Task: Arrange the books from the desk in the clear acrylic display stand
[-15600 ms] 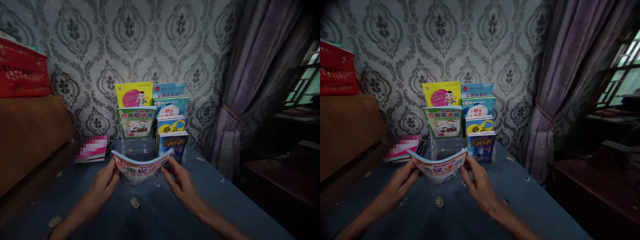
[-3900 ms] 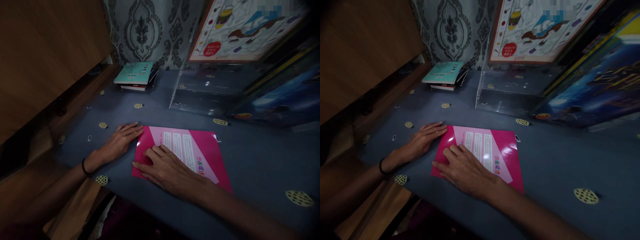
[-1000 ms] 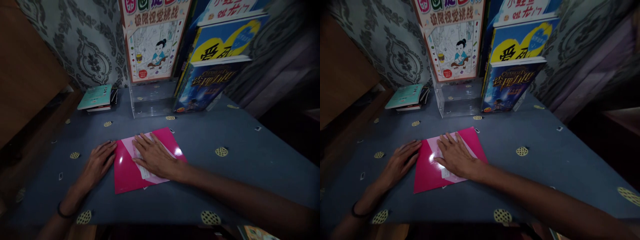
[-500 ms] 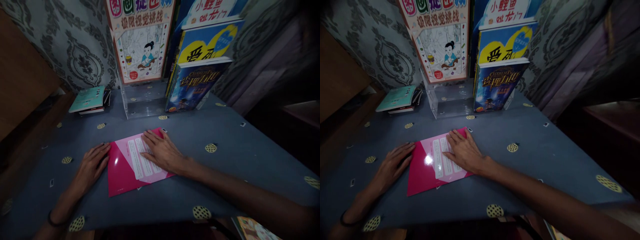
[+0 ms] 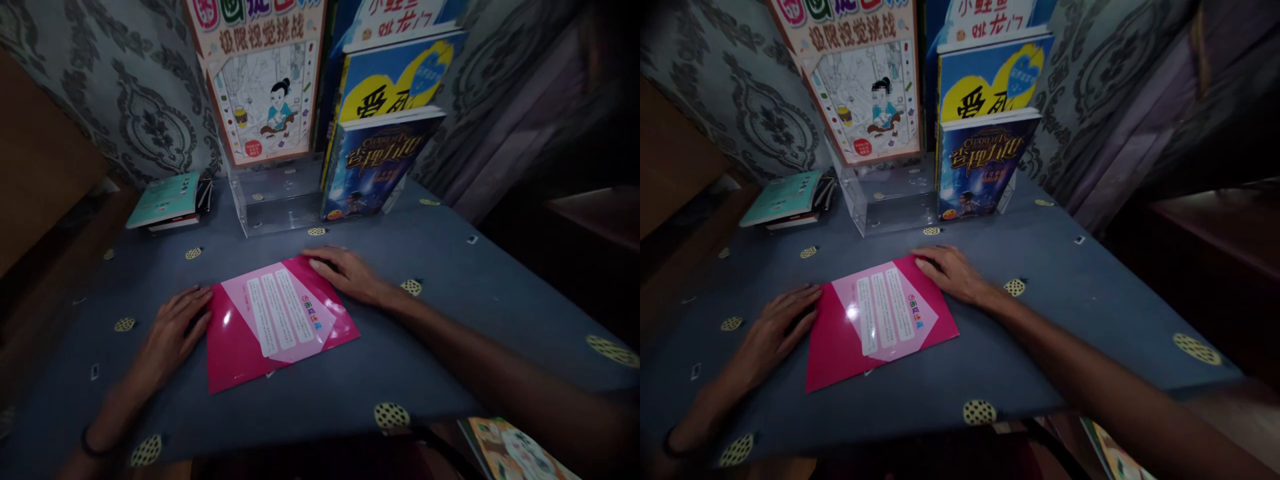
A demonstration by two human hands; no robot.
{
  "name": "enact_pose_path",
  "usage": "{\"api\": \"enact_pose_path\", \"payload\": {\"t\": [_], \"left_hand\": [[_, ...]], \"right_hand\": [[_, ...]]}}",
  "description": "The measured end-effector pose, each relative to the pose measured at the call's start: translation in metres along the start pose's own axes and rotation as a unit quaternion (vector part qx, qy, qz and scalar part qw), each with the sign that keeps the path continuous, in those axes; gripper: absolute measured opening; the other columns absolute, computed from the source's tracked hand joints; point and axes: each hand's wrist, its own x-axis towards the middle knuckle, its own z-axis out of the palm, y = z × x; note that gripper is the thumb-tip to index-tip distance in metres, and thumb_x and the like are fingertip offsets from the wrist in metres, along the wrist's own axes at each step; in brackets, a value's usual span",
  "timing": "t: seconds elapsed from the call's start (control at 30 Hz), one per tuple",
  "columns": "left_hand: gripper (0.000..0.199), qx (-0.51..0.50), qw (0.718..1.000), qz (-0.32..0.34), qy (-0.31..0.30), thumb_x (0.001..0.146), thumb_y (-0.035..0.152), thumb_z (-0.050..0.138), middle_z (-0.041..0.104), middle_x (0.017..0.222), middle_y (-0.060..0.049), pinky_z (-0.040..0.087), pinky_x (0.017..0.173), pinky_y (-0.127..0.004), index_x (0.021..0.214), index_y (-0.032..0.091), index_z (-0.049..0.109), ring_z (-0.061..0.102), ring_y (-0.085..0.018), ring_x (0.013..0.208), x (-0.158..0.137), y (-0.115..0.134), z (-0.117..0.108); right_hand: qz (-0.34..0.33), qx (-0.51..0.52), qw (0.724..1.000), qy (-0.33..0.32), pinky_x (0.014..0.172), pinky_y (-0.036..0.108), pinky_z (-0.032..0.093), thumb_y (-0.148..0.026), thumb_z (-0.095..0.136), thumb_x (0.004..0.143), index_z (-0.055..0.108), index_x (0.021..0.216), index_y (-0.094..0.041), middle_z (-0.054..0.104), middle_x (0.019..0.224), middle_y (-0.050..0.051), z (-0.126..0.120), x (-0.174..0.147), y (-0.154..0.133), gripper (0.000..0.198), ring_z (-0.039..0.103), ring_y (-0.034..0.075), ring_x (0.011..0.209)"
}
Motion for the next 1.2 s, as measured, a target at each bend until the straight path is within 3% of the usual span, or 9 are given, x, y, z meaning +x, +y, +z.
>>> {"api": "enact_pose_path", "payload": {"t": [0.17,0.37,0.57,0.73,0.87,1.0,1.2], "left_hand": [[0.042,0.028,0.998,0.040,-0.029,0.107,0.043,0.036,0.074,0.119,-0.012,0.054,0.093,-0.052,0.117,0.020,0.070,0.065,-0.032,0.115,0.035,0.027,-0.006],[0.038,-0.031,0.982,0.166,-0.088,0.108,0.035,0.037,0.066,0.136,-0.013,0.051,0.101,-0.047,0.133,0.017,0.060,0.059,-0.028,0.126,0.092,0.083,0.019],[0.038,-0.092,0.969,0.222,-0.054,0.107,0.031,0.041,0.064,0.139,-0.014,0.045,0.111,-0.051,0.137,0.014,0.057,0.054,-0.029,0.135,0.139,0.102,0.049],[0.037,-0.108,0.967,0.226,-0.042,0.106,0.025,0.041,0.064,0.138,-0.014,0.046,0.109,-0.051,0.138,0.017,0.058,0.055,-0.028,0.133,0.144,0.103,0.058],[0.038,-0.112,0.961,0.250,-0.051,0.105,0.018,0.041,0.065,0.138,-0.013,0.044,0.110,-0.049,0.139,0.016,0.058,0.054,-0.027,0.135,0.139,0.107,0.054],[0.039,-0.098,0.956,0.269,-0.068,0.105,0.017,0.041,0.064,0.139,-0.012,0.045,0.107,-0.049,0.139,0.017,0.058,0.057,-0.028,0.128,0.133,0.115,0.050],[0.039,-0.095,0.952,0.278,-0.090,0.105,0.018,0.039,0.064,0.139,-0.012,0.048,0.105,-0.049,0.138,0.019,0.059,0.059,-0.027,0.125,0.125,0.120,0.043]], "right_hand": [[0.032,0.144,0.989,0.022,0.106,0.052,0.052,-0.052,0.042,0.103,0.066,0.135,-0.024,0.073,0.131,0.009,-0.006,0.006,0.011,0.048,0.068,0.028,0.121],[0.038,0.240,0.969,0.032,0.109,0.052,0.050,-0.063,0.041,0.102,0.064,0.136,-0.019,0.072,0.130,0.014,-0.003,0.008,0.020,0.060,0.069,0.028,0.121],[0.025,0.225,0.973,0.043,0.107,0.048,0.052,-0.055,0.040,0.104,0.065,0.132,-0.015,0.072,0.128,0.015,-0.003,0.009,0.017,0.055,0.069,0.026,0.118],[0.017,0.182,0.983,0.036,0.105,0.046,0.052,-0.047,0.038,0.106,0.069,0.120,-0.017,0.074,0.117,0.011,-0.008,0.009,0.014,0.045,0.068,0.025,0.115],[0.012,0.146,0.988,0.042,0.102,0.041,0.051,-0.052,0.038,0.106,0.070,0.113,-0.017,0.074,0.113,0.009,-0.007,0.010,0.016,0.048,0.068,0.024,0.111],[0.007,0.124,0.991,0.043,0.099,0.037,0.050,-0.056,0.037,0.106,0.070,0.113,-0.018,0.074,0.114,0.008,-0.006,0.009,0.015,0.051,0.067,0.023,0.110],[0.005,0.093,0.995,0.032,0.095,0.036,0.049,-0.046,0.035,0.108,0.069,0.117,-0.014,0.075,0.112,0.010,-0.009,0.006,0.010,0.047,0.068,0.023,0.106]]}}
